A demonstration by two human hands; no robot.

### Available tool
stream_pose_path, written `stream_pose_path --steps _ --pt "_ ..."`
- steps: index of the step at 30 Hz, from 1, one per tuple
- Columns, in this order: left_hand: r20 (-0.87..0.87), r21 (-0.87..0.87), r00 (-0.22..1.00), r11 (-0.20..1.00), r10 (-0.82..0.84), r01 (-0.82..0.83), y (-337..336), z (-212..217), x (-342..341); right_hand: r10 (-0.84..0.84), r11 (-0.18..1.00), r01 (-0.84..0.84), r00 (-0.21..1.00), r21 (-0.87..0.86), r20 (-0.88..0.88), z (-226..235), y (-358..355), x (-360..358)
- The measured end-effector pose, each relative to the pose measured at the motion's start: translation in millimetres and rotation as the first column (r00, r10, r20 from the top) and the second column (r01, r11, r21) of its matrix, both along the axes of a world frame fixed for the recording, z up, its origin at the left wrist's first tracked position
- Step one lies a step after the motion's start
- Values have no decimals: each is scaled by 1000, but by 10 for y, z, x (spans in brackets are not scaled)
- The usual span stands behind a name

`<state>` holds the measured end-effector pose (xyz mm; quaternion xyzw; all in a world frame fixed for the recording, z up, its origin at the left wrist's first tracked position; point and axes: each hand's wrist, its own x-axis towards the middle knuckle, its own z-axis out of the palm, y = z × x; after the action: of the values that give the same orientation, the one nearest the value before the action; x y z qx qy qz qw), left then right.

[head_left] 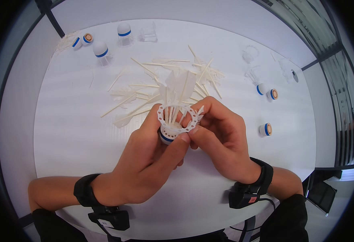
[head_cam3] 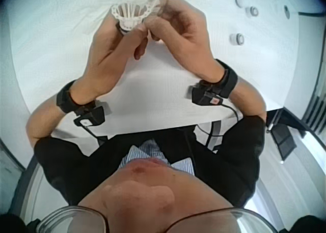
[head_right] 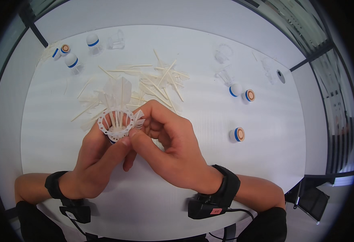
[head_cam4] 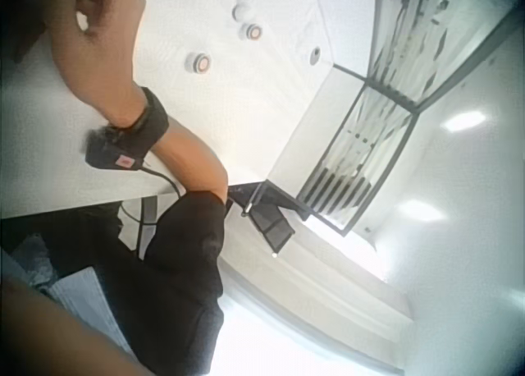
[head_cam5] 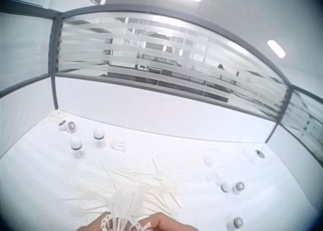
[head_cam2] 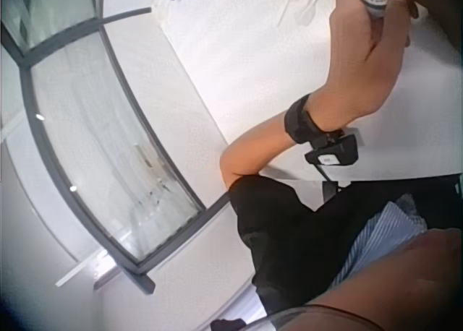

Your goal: The person inserts white feathers into the holes of a shuttlecock base by hand, handling the feathers one at a time and pressing them into the ring.

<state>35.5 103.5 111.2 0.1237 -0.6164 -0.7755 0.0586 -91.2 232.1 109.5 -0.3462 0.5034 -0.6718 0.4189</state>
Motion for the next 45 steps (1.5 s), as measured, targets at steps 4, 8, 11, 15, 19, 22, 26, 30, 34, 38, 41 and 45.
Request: stream_pose_path --steps 4,8,11,15,19,22,26,30,34,38,41,45 --pt "-3 5 1000 1000 -1 1 1 6 0 -6 1000 6 1000 -10 8 -2 -7 9" --pt "5 6 1000 1000 -4 4 1 -2 1 7 1000 -7 1000 -5 -10 -5 -1 -1" --pt "-11 20 1000 1000 -2 3 4 -8 -1 -7 1000 7 1000 -7 11 2 -3 4" --pt "-5 8 1000 1000 -3 3 2 -1 0 2 1000 -2 1000 -7 -12 -3 -4 -2" --pt "2 2 1000 1000 -6 6 3 -4 6 -11 1000 11 1000 -12 -8 -2 -4 11" --pt "-5 15 1000 1000 -10 10 1 -27 6 -4 1000 4 1000 -11 -4 -9 -1 4" --pt "-6 27 1000 1000 0 0 11 3 -9 -25 999 25 1000 -21 -1 16 -15 16" --pt "7 -10 1000 1000 -14 14 3 5 12 -208 972 195 973 -127 -99 -50 42 -31" --pt "-8 2 1000 1000 14 -14 25 16 6 -282 946 272 959 -178 -36 -42 66 5" --pt "15 -58 1000 998 10 -9 2 20 13 -338 932 300 921 -202 -192 -72 65 13" --pt "-3 -103 998 992 71 -70 36 24 12 -369 915 311 904 -257 -217 -90 58 -4" --pt "17 -191 998 980 55 -51 26 36 25 -374 905 324 915 -277 -151 -88 31 21"
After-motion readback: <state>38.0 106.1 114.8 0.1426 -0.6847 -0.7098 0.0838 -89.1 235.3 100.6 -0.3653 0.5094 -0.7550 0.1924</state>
